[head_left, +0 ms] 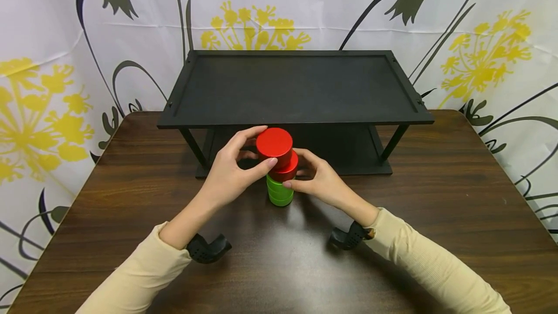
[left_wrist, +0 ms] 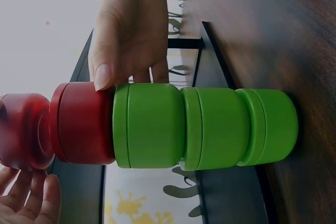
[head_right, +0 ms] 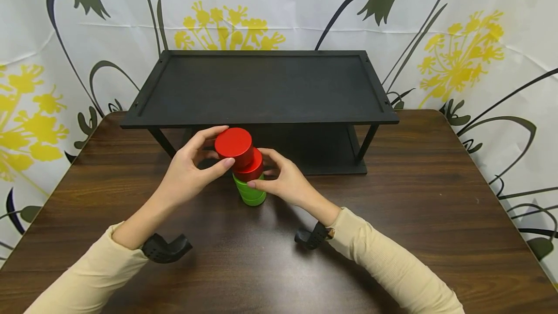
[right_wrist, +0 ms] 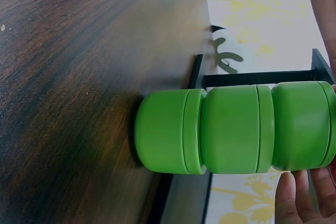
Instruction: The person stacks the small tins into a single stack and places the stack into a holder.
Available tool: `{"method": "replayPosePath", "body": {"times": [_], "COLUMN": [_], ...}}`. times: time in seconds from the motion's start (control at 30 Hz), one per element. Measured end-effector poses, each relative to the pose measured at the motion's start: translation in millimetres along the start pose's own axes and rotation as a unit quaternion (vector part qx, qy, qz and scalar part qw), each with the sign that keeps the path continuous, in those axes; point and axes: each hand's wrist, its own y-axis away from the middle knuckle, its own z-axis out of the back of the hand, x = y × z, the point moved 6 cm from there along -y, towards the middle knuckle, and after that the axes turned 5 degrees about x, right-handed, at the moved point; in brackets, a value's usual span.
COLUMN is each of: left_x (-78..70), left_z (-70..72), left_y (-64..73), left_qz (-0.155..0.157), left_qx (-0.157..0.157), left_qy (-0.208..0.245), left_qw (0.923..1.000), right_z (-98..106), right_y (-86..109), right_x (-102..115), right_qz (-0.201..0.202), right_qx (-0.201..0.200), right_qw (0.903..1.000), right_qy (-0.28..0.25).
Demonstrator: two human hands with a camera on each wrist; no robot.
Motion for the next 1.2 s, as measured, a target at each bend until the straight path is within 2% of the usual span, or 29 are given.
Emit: {"method": "replayPosePath", "body": {"times": [0.57, 1.2], "left_x": [2.9, 5.2], "left_z": [-10.0, -11.3], "left_y": [-0.5, -1.8], "left_qz": [-0.009, 0.004], "left_qx": [0.008, 0.02], "left_qy": [-0.004, -0.001], "left_qw": [0.9999, 0.9998], "right_z": [-0.8, -0.1], "right_y": [1.1, 0.4], "right_x": [-1.3, -1.8], "right_qz": [-0.013, -0.002], "right_qx": [0.008, 0.007], "right_qw": [0.9998, 0.9999], "right_qy": [-0.011, -0.009]}}
